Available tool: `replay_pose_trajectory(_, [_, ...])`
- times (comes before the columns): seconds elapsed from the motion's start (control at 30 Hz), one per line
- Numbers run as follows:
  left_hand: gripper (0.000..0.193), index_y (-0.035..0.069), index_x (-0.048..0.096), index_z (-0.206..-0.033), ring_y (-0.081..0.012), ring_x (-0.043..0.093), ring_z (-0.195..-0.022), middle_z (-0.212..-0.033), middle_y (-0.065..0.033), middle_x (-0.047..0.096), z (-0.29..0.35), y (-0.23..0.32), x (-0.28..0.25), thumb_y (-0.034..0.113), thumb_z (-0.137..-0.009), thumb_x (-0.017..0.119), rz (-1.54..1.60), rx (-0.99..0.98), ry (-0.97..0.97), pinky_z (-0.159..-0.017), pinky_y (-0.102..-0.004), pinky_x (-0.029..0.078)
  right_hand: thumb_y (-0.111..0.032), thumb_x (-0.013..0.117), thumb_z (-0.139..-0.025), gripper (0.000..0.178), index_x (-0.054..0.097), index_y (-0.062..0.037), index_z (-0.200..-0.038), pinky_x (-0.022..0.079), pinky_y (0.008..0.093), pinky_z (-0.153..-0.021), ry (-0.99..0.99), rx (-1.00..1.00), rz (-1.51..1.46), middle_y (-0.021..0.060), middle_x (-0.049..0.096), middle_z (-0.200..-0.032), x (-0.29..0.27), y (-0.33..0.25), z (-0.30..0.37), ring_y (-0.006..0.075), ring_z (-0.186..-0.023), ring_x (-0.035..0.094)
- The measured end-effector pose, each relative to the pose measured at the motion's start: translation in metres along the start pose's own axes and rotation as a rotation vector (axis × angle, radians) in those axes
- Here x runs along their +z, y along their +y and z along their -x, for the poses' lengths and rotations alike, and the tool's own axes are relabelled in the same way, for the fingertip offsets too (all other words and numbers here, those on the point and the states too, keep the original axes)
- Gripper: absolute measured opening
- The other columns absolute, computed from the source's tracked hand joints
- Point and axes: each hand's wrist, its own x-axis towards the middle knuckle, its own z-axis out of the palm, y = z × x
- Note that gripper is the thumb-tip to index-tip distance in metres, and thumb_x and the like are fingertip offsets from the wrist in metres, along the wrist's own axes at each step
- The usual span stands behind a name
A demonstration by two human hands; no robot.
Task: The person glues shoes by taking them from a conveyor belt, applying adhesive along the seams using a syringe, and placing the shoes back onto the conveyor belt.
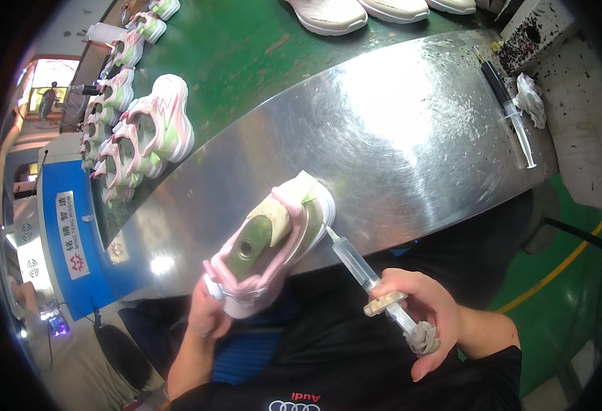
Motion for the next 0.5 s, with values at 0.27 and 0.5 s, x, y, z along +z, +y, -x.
replay_pose_trajectory(0.27, [0.085, -0.006, 0.018, -0.138, -0.0307, 0.039, -0.127, -0.136, -0.0219, 0.037, 0.016, -0.032, 0.016, 0.012, -0.073, 0.069, 0.273, -0.161, -0.272, -0.108, -0.0426, 0.028, -0.038, 0.085, -0.058, 0.088, 0.043, 0.0012, -0.125, 0.035, 0.0214, -0.062, 0.064, 0.019, 0.047, 0.0081, 0.051, -0.103, 0.02, -0.015, 0.0, 0.0108, -0.074, 0.041])
replay_pose_trajectory(0.5, [0.082, -0.002, 0.019, -0.139, -0.0317, 0.044, -0.122, -0.133, -0.0193, 0.041, 0.016, -0.058, 0.032, 0.002, -0.07, 0.063, 0.444, -0.192, -0.346, -0.103, -0.0452, 0.036, -0.034, 0.086, -0.056, 0.093, 0.038, 0.0065, -0.125, 0.041, 0.0294, -0.084, -0.011, 0.24, 0.088, 0.0116, 0.054, -0.111, 0.031, -0.05, 0.001, 0.0174, -0.098, 0.055])
